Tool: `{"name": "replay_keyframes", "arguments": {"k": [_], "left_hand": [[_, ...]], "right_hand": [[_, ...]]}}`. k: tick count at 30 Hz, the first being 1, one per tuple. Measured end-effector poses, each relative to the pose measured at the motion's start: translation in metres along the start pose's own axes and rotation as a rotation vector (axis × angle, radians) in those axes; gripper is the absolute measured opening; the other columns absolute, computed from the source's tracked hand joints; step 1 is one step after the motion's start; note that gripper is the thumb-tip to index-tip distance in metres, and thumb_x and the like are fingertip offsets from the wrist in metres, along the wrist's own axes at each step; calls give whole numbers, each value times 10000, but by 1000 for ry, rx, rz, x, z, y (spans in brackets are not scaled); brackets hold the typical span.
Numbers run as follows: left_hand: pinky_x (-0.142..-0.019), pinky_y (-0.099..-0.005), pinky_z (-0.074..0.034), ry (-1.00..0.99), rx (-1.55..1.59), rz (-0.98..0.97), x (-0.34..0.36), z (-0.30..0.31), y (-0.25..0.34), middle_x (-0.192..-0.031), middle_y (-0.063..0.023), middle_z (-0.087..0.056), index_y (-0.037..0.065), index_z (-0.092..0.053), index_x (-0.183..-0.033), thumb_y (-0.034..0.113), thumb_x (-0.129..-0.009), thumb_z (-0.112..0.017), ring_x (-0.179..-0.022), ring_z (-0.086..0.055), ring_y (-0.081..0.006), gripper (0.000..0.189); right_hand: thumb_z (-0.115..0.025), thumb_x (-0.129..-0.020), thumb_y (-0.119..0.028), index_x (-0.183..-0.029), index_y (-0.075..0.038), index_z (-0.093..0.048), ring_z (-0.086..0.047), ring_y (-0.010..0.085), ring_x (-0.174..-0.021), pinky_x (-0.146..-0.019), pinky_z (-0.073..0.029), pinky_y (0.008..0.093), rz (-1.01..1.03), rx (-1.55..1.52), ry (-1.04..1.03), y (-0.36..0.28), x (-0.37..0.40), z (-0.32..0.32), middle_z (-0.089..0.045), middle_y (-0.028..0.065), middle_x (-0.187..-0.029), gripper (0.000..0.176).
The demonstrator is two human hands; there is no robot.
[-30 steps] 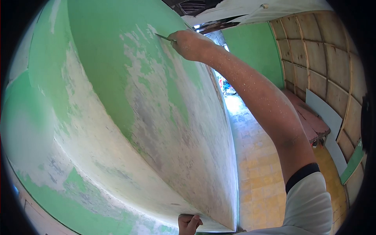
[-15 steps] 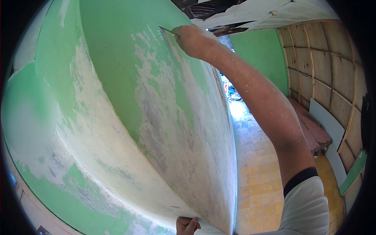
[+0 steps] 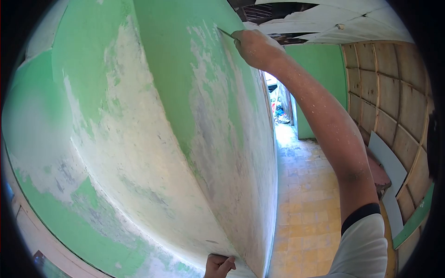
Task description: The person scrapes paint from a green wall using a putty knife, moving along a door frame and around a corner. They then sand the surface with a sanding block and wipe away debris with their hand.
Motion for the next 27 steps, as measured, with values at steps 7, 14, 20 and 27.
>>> {"name": "replay_keyframes", "arguments": {"k": [7, 14, 20, 27], "left_hand": [[-362, -233, -278, -142, 48, 171, 1, 11, 4, -418, -28, -462, -57, -612, -570, 172, -866, -568, -361, -387, -78, 377], [-364, -230, -277, -157, 23, 162, 0, 9, 7, -425, -28, -473, -51, -613, -566, 172, -871, -570, -364, -384, -71, 381], [-364, -228, -270, -137, 85, 169, 2, 8, 8, -419, -20, -458, -49, -604, -555, 193, -869, -582, -359, -374, -66, 397], [-350, -236, -263, -80, 13, 53, 1, 2, 1, -394, 5, -418, -7, -560, -506, 231, -869, -579, -348, -355, -69, 435]], "right_hand": [[-429, -889, -161, -1104, -12, -574, -586, 385, -910, -821, -452, 446, 24, -15, 67, 11, -23, -18, -604, 245, -965, 299], [-427, -893, -172, -1103, -27, -576, -582, 389, -907, -819, -447, 459, 7, 16, 1, 6, -8, -9, -602, 241, -974, 296], [-426, -893, -165, -1091, -30, -584, -589, 384, -881, -804, -455, 452, 15, 45, 46, 16, -26, -21, -612, 232, -926, 287], [-428, -891, -159, -1101, -33, -578, -588, 382, -887, -811, -452, 449, 72, 123, 14, 10, -16, -5, -611, 231, -944, 287]]}}
Point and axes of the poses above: each hand's wrist, its own x-axis away from the middle knuckle, its own z-axis out of the back of the hand, y = z × x, the point moved 2 cm from there along -x, towards the middle knuckle
